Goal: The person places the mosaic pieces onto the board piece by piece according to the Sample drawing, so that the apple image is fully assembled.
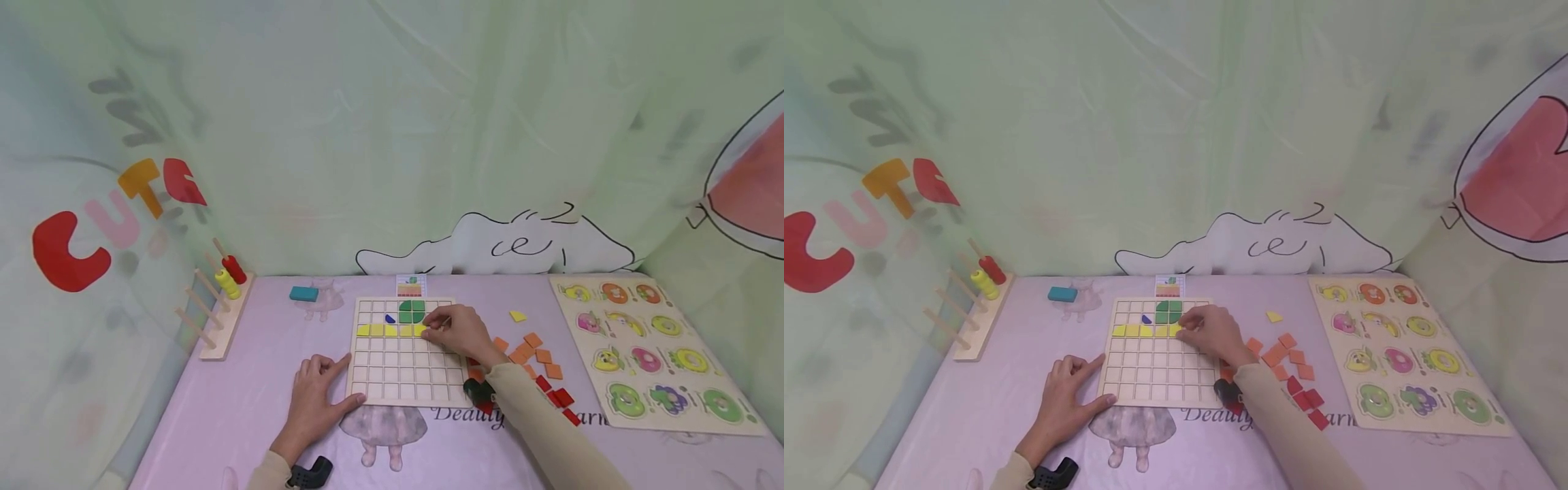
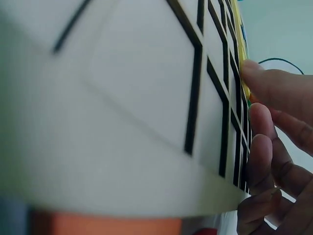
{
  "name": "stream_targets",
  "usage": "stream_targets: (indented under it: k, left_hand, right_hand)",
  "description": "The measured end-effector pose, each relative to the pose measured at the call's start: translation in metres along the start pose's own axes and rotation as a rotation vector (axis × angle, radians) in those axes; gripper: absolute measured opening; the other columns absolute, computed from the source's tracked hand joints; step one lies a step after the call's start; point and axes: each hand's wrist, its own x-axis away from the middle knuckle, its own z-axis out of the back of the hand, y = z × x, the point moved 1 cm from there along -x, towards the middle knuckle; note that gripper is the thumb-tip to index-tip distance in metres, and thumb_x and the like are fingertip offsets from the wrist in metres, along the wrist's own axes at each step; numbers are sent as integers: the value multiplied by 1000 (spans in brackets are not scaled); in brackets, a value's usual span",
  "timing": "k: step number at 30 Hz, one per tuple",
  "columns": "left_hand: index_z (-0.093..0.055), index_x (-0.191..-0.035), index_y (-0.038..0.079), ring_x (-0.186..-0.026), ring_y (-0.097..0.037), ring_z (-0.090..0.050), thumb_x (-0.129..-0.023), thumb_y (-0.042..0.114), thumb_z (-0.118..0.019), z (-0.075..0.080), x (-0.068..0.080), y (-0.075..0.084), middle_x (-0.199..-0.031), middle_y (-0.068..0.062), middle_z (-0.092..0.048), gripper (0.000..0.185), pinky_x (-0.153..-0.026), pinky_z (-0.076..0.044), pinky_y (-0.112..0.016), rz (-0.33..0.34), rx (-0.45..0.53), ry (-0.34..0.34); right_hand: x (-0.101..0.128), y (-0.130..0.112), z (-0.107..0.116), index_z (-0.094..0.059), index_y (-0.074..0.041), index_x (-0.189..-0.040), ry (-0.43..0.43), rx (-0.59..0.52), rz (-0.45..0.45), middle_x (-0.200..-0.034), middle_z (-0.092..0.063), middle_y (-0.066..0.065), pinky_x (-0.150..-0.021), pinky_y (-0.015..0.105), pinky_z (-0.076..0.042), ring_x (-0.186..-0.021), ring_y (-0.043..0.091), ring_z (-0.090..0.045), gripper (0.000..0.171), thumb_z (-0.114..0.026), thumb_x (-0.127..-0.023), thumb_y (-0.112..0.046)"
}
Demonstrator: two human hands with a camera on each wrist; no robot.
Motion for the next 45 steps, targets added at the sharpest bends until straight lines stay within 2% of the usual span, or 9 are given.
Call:
stream_targets:
  k: [4, 8, 11, 15, 19, 21, 25, 33, 45]
  left_hand:
    - [-67, -145, 20, -98, -13, -38, -80, 56, -88, 0, 0, 1, -112, -1, -52, 78, -87, -36, -38, 2, 9, -2]
    - [-67, -145, 20, -98, -13, -39, -80, 56, -87, 1, 0, 2, -112, -1, -52, 78, -87, -37, -38, 2, 13, -4]
    - [-67, -145, 21, -98, -13, -38, -79, 57, -88, 0, -1, 2, -112, -1, -52, 78, -87, -36, -38, 0, 14, -4]
    - [-67, -146, 22, -98, -13, -38, -80, 57, -88, -1, -2, 2, -113, -1, -52, 77, -87, -36, -37, 1, 9, -6]
    - [-67, -146, 21, -98, -13, -38, -80, 57, -87, 0, -2, 2, -113, -1, -52, 78, -87, -36, -37, 2, -1, -3]
    - [-67, -146, 21, -98, -13, -38, -80, 57, -87, 1, -2, 1, -112, -1, -52, 78, -87, -36, -37, -2, -6, -2]
    - [-66, -146, 20, -99, -13, -39, -80, 56, -87, 3, -1, -1, -112, -1, -51, 78, -87, -37, -38, -7, -6, 1]
    - [-67, -145, 19, -98, -14, -40, -79, 55, -88, 3, 1, -2, -111, -1, -52, 78, -87, -37, -38, -4, 6, 8]
    - [-67, -145, 20, -97, -12, -37, -79, 55, -88, 0, 1, -2, -109, 1, -50, 78, -86, -36, -37, -4, 6, 8]
  right_hand:
    - [-2, 0, 1, -82, -12, -101, -7, 18, 33, -87, -70, -1, -74, 31, -46, -79, 16, -58, 16, -88, -88, -20]
    - [-2, 4, 7, -82, -12, -106, -25, 4, 54, -88, -70, 0, -73, 32, -47, -79, 17, -58, 20, -87, -89, -21]
    - [0, 9, 18, -80, -10, -114, -8, -2, 30, -94, -71, 3, -72, 32, -47, -82, 19, -59, 26, -84, -91, -22]
    - [5, 23, 42, -75, -7, -125, 55, 40, -52, -106, -71, 10, -69, 32, -50, -85, 23, -61, 35, -79, -95, -26]
    - [12, 45, 70, -69, -4, -133, 105, 114, -138, -122, -68, 20, -77, 41, -57, -98, 32, -65, 44, -75, -98, -29]
    - [17, 56, 82, -66, -3, -138, 114, 154, -175, -130, -65, 23, -87, 47, -57, -109, 37, -62, 47, -74, -99, -29]
    - [24, 75, 97, -61, 1, -142, 114, 164, -210, -136, -60, 28, -96, 57, -55, -117, 44, -56, 50, -73, -100, -24]
    - [26, 94, 99, -67, 2, -129, 87, 147, -196, -121, -66, 26, -94, 54, -55, -106, 39, -60, 35, -74, -100, -15]
    - [27, 100, 93, -59, 3, -126, 53, 164, -207, -107, -63, 20, -78, 36, -55, -92, 29, -59, 36, -74, -101, -19]
